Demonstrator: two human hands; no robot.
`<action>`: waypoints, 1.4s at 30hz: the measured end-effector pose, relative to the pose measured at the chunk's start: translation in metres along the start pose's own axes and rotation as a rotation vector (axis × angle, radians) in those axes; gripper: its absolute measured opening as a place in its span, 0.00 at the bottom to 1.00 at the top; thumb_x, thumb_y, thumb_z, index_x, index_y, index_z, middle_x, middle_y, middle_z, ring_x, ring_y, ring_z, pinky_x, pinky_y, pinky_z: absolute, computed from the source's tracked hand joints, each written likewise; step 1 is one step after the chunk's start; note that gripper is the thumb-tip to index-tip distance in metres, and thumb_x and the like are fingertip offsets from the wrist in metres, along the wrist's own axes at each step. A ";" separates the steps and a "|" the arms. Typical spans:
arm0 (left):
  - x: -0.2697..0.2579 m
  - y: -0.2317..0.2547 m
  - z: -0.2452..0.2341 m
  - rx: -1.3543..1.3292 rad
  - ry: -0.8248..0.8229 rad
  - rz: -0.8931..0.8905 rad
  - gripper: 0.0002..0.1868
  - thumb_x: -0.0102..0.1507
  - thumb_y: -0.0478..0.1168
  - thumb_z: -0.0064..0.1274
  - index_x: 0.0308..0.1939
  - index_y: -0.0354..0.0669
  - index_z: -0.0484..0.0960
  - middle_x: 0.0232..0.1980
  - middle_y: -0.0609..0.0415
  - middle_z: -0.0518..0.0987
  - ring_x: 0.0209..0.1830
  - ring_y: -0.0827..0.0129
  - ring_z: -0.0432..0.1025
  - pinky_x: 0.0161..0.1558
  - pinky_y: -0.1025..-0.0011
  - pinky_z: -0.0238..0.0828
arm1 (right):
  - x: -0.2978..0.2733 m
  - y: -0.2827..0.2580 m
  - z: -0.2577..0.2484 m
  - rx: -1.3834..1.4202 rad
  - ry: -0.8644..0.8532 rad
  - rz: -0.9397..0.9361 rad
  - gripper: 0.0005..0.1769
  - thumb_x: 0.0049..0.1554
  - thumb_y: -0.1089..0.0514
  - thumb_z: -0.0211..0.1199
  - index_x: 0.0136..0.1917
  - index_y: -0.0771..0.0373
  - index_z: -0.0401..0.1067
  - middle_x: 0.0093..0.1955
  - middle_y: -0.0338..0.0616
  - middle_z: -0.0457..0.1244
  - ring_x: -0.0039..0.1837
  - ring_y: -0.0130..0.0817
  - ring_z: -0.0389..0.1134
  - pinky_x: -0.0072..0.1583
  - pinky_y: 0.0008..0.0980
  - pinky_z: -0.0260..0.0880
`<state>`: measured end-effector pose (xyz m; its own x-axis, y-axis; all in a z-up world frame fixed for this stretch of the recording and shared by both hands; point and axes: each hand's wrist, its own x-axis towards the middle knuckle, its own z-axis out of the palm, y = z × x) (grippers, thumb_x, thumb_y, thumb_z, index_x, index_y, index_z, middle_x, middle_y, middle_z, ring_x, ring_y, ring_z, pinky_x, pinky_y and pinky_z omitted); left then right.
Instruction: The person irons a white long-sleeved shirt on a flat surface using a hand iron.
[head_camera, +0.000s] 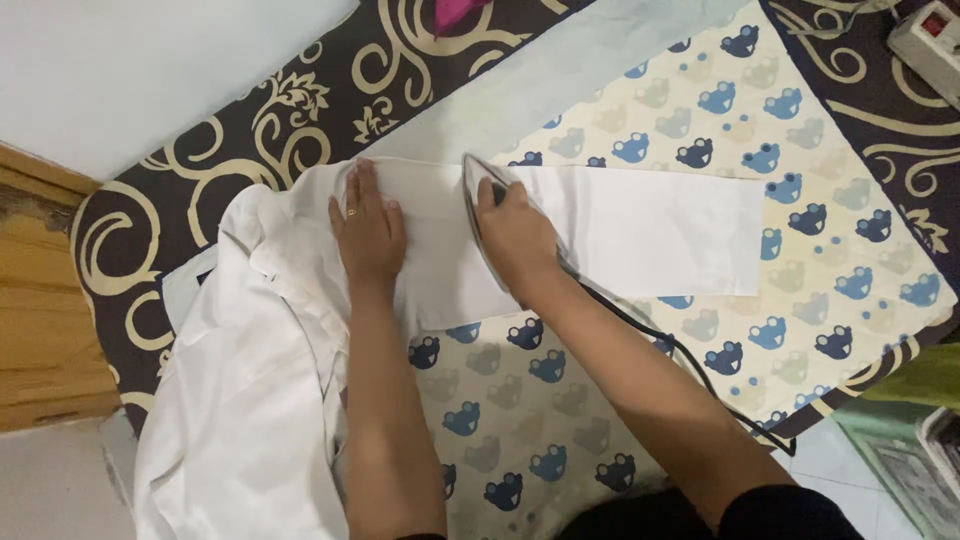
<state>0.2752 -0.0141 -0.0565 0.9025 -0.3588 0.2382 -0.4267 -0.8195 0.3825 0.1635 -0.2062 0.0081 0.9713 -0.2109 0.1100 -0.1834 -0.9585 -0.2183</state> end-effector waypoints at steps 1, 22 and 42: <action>0.001 0.002 -0.002 -0.001 0.000 0.002 0.34 0.73 0.47 0.29 0.82 0.41 0.47 0.84 0.52 0.54 0.84 0.58 0.48 0.79 0.48 0.29 | -0.008 0.003 -0.003 -0.001 0.001 0.002 0.30 0.58 0.66 0.56 0.73 0.67 0.62 0.50 0.63 0.62 0.41 0.55 0.73 0.41 0.45 0.75; 0.002 0.001 0.000 0.120 -0.029 0.022 0.32 0.71 0.51 0.36 0.81 0.55 0.57 0.83 0.50 0.55 0.83 0.55 0.47 0.77 0.45 0.31 | 0.006 0.071 -0.024 -0.065 -0.021 0.026 0.26 0.61 0.61 0.53 0.73 0.58 0.62 0.52 0.61 0.63 0.41 0.57 0.72 0.41 0.52 0.73; 0.001 0.000 -0.002 0.042 -0.030 0.004 0.39 0.69 0.52 0.41 0.81 0.40 0.53 0.83 0.49 0.54 0.84 0.54 0.46 0.78 0.44 0.30 | -0.032 0.119 -0.032 -0.147 0.006 0.216 0.29 0.59 0.61 0.56 0.74 0.57 0.63 0.52 0.60 0.62 0.39 0.56 0.72 0.37 0.50 0.74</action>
<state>0.2760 -0.0139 -0.0549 0.9026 -0.3743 0.2126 -0.4277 -0.8359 0.3441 0.1063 -0.3194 0.0098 0.9062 -0.4149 0.0823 -0.4073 -0.9084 -0.0943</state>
